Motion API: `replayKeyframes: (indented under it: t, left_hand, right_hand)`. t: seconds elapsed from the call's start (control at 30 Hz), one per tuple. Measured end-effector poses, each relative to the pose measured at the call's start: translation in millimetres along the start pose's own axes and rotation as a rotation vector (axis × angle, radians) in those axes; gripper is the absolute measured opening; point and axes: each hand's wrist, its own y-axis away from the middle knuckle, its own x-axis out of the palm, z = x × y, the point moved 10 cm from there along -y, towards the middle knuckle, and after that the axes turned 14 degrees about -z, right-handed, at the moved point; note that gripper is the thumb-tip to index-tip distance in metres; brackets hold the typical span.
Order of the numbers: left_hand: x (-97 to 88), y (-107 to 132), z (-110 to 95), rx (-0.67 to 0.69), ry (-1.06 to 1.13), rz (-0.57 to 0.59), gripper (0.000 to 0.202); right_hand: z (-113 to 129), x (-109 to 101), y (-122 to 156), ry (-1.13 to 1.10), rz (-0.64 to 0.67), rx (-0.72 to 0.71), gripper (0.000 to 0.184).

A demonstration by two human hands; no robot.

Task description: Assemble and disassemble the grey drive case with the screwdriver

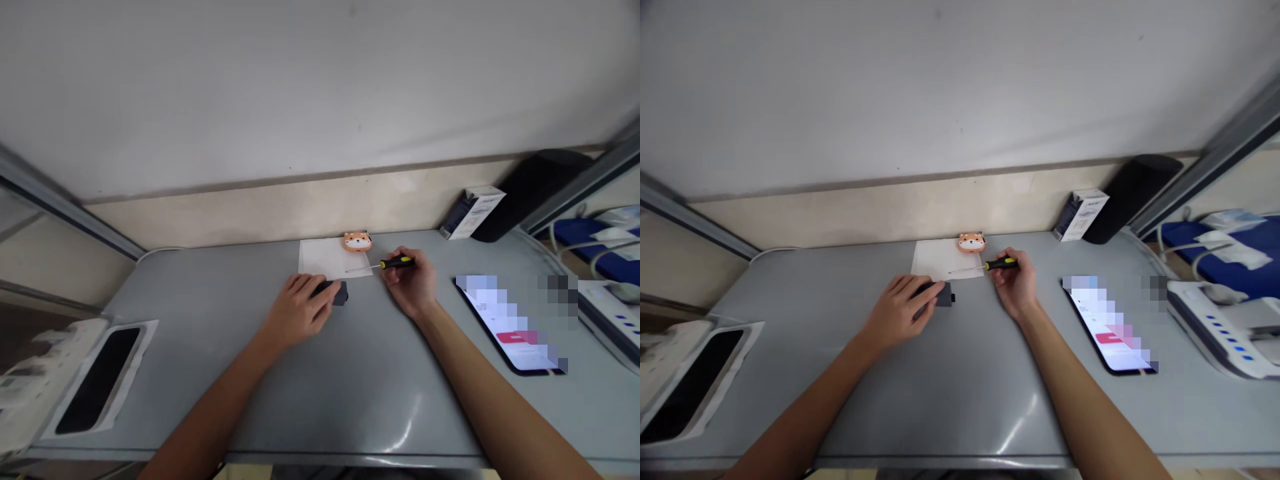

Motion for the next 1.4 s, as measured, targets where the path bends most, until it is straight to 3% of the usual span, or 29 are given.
replayKeyframes:
  t: [0.17,0.27,0.37,0.53,0.63,0.7,0.83,0.93,1.0,1.13,1.4]
  left_hand:
    - [6.2,2,-16,0.069,0.050,0.039,0.038]
    - [2.2,2,-12,0.034,0.109,0.020,0.038]
    - [-1.4,3,9,-0.162,0.302,0.015,0.036]
    - [16.3,19,42,-0.549,0.580,0.059,0.021]
    - [32.2,29,48,-0.705,0.626,0.093,0.021]
    - [38.4,32,47,-0.729,0.610,0.112,0.024]
    - [38.3,32,48,-0.729,0.518,0.068,0.027]
    - [38.5,31,48,-0.706,0.447,0.060,0.028]
    - [38.8,30,46,-0.668,0.418,0.062,0.027]
    - [42.2,27,41,-0.601,0.404,0.085,0.024]
    - [41.3,23,33,-0.502,0.382,0.071,0.020]
  right_hand:
    - [3,3,-2,-0.068,0.035,-0.033,0.021]
    - [6,2,-4,-0.064,0.020,-0.064,0.022]
    - [20,-3,-8,0.003,0.002,-0.147,0.025]
    - [66,7,3,0.143,0.088,-0.428,0.036]
    - [92,9,30,0.128,0.060,-0.611,0.039]
    - [100,18,57,0.225,0.104,-0.773,0.040]
    - [83,52,124,0.599,0.384,-1.154,0.034]
    - [68,66,170,0.660,0.577,-1.488,0.031]
    - [61,70,181,0.679,0.608,-1.612,0.030]
    - [60,68,171,0.676,0.546,-1.632,0.031]
    - [63,56,144,0.650,0.421,-1.451,0.035]
